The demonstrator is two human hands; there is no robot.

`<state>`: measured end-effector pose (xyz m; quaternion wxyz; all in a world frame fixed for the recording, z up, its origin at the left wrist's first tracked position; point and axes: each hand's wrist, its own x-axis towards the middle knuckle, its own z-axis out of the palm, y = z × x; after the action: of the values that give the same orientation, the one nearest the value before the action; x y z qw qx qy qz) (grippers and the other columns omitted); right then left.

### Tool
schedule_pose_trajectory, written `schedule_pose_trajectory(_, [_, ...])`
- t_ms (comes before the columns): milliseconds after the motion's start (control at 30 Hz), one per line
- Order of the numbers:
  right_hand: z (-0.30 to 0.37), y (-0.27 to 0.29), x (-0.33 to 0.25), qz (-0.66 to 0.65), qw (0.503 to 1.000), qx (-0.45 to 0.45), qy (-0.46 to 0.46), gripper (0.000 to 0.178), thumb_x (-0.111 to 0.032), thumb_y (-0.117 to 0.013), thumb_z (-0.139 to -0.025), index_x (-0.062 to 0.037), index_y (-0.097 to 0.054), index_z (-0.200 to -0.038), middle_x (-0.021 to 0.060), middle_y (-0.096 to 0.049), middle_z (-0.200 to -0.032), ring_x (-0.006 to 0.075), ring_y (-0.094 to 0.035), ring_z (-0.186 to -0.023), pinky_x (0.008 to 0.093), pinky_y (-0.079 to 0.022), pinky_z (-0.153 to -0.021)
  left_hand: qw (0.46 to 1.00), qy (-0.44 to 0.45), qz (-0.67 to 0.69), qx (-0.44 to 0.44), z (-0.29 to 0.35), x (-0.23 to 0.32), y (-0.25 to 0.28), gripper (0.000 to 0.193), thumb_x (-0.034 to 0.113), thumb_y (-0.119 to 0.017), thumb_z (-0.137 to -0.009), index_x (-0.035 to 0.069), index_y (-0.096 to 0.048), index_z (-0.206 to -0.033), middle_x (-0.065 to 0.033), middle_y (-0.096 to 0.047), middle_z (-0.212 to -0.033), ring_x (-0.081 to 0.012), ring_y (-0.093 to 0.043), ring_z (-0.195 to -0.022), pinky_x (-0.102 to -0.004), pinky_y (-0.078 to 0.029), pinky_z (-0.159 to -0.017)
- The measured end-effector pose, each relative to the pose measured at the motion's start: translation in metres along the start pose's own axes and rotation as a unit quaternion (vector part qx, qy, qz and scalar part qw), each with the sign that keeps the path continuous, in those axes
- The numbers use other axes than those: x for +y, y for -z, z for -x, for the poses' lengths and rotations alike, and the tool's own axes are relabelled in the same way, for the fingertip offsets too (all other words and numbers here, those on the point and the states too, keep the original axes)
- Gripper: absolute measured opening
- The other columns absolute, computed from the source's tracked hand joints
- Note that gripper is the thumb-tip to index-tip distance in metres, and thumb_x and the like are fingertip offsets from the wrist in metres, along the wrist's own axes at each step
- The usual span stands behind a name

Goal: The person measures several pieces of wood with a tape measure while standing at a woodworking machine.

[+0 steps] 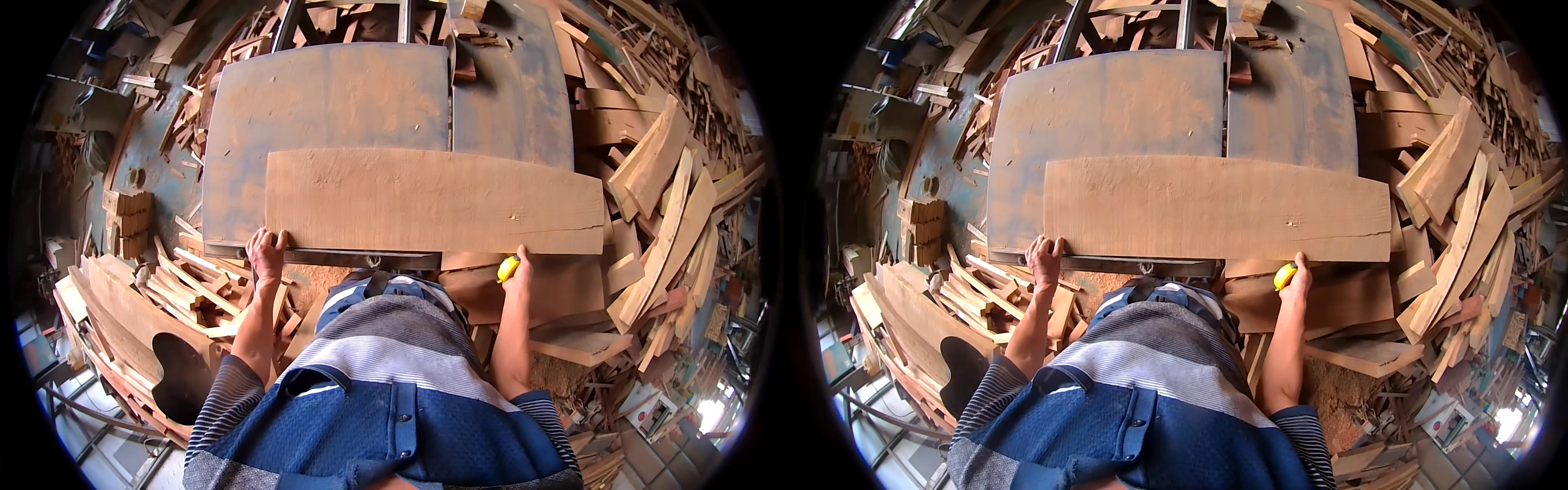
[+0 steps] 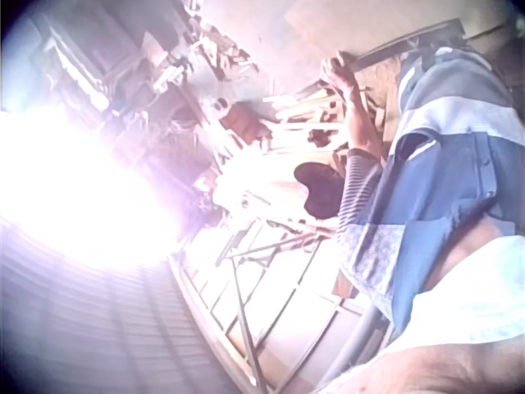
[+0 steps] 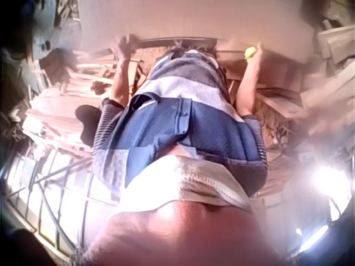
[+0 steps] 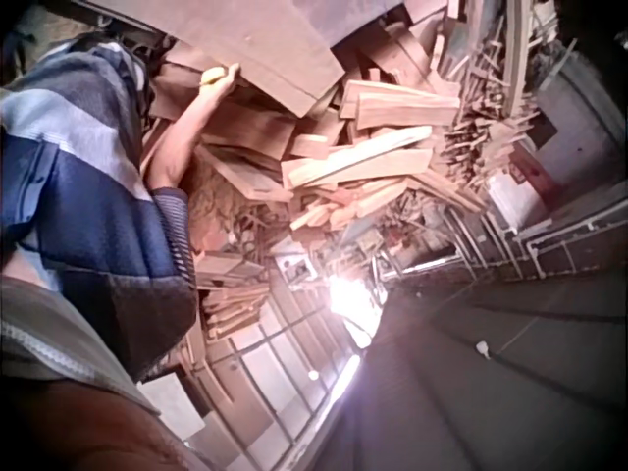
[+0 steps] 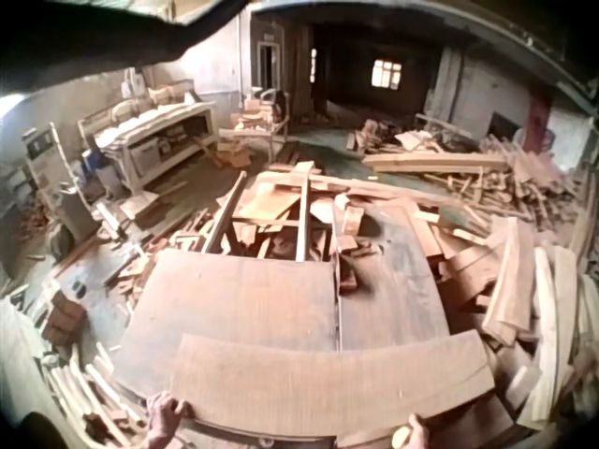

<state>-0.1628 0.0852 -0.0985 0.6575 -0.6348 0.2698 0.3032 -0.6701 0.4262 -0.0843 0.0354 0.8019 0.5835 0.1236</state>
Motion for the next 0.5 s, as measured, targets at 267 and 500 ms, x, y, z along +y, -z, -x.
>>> schedule_pose_trajectory(267, [-0.006,0.032,0.020,-0.027,0.999,0.022,-0.005,0.039,-0.030,-0.080,-0.088,-0.0061,-0.066,-0.115,0.0007,-0.064,-0.098,0.0155,-0.060,-0.086,0.0325,-0.053,-0.073,1.000,0.001,0.000,0.002,0.029,-0.003,0.006,0.027,0.031,-0.076,-0.085,0.005,-0.069,-0.081,-0.0169,-0.071,-0.112,-0.0328,-0.064,-0.111,-0.0446,-0.044,-0.099])
schedule_pose_trajectory(500, [0.013,0.038,0.028,-0.025,0.998,0.045,0.041,0.036,-0.031,-0.078,-0.089,-0.0067,-0.068,-0.114,-0.0013,-0.062,-0.093,0.0128,-0.059,-0.079,0.0302,-0.052,-0.067,0.999,-0.003,-0.004,-0.041,0.034,-0.001,0.012,0.031,0.034,-0.069,-0.091,0.004,-0.070,-0.084,-0.0157,-0.071,-0.106,-0.0338,-0.063,-0.110,-0.0457,-0.045,-0.096])
